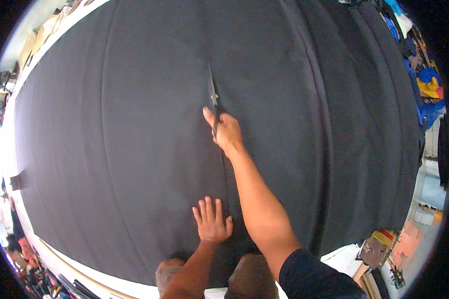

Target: The person measures a large black fabric on the floor using a wooden stick, then cuts it with scissors. The cut piece is folded and set aside, and the process is repeated on the remaining fabric.

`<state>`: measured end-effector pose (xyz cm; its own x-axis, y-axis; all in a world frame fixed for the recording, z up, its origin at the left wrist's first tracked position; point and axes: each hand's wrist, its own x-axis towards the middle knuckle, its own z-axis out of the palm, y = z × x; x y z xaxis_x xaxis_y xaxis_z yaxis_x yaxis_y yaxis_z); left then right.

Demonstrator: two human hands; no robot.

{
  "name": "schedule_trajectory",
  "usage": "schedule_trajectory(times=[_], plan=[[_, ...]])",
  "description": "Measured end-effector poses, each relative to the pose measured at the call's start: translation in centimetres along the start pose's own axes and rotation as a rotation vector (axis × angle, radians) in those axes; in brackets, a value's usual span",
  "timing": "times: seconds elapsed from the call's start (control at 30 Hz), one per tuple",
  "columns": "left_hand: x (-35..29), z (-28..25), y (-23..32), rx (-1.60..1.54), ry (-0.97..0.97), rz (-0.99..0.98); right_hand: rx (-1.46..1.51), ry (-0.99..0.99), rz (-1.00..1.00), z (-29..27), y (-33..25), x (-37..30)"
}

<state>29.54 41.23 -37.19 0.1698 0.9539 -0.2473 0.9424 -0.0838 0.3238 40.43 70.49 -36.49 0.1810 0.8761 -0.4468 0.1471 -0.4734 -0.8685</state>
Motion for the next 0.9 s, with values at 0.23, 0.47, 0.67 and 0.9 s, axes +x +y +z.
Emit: schedule_trajectory(times=[0.23,0.47,0.67,0.9], plan=[[0.0,-0.1,0.2,-0.087,0.051,-0.02,-0.071,0.055,-0.068,0.7,-1.2,5.7],[34.8,-13.9,-8.5,-0.037,0.684,-0.065,-0.087,0.008,0.01,1.5,-1.9,5.7],[42.8,-13.6,-8.4,0.133,0.419,-0.226,-0.144,0.062,-0.01,0.6,-1.2,5.9],[42.5,-13.8,-8.3,0.083,0.394,-0.212,-0.055,0.055,0.001,1.3,-7.3,13.1]])
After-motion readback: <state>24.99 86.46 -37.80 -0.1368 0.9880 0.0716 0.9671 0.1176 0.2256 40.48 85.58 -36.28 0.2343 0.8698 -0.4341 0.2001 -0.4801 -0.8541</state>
